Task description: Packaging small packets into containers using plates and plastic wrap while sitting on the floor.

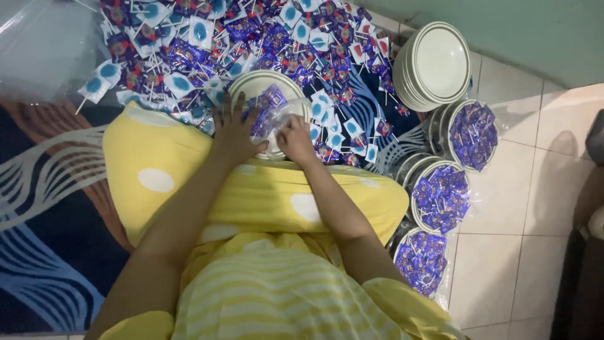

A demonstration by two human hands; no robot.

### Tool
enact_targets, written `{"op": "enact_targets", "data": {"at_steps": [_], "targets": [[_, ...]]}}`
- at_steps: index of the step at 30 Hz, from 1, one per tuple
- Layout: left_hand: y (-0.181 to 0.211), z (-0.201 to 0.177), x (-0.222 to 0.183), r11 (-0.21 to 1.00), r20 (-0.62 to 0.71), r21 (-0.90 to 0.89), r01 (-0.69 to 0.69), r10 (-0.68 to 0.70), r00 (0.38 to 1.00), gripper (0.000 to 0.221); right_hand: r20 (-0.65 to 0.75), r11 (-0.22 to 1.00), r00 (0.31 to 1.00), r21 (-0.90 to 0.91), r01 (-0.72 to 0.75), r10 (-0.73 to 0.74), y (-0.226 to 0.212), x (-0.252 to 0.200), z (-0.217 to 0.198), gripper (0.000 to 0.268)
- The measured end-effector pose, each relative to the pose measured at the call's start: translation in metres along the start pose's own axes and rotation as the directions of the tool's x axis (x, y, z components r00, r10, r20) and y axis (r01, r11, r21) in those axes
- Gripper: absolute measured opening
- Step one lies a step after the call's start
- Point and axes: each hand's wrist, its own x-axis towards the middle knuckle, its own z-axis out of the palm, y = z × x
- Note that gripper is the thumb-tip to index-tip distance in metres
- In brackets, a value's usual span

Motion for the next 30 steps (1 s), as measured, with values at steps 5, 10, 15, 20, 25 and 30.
{"op": "enact_targets", "data": {"at_steps": [5, 10, 15, 20, 25, 30], "targets": [[-0.006, 0.009, 0.003, 0.999, 0.016, -0.030, -0.028, 0.029, 0.999, 0.093, -0.223, 0.848, 0.912, 0.490, -0.201, 0.345, 0.028, 0.009, -0.017, 0.014], [-0.006, 0.006, 0.008, 0.989, -0.060, -0.107, -0.104, 0.098, 0.993, 0.092, -0.415, 0.822, 0.767, 0.514, -0.247, 0.490, 0.061, 0.045, -0.043, 0.010], [-0.003, -0.007, 0.012, 0.992, 0.103, -0.126, 0.014, -0.001, 0.995, 0.096, -0.038, 0.862, 0.908, 0.333, -0.383, 0.418, 0.100, 0.096, -0.035, 0.038], [-0.014, 0.015, 0.014, 0.995, 0.121, -0.095, 0.017, -0.006, 0.993, 0.094, -0.012, 0.913, 0.939, 0.237, -0.332, 0.344, 0.110, 0.114, -0.015, 0.046], [-0.013, 0.016, 0.011, 0.997, 0.111, -0.077, 0.002, 0.006, 0.994, 0.091, 0.014, 0.879, 0.890, 0.147, -0.453, 0.456, 0.105, 0.103, -0.023, 0.030], [-0.018, 0.018, 0.013, 0.976, 0.091, -0.210, 0.061, -0.043, 0.995, 0.094, -0.327, 0.772, 0.748, 0.516, -0.371, 0.578, 0.073, 0.051, -0.063, 0.017]]}}
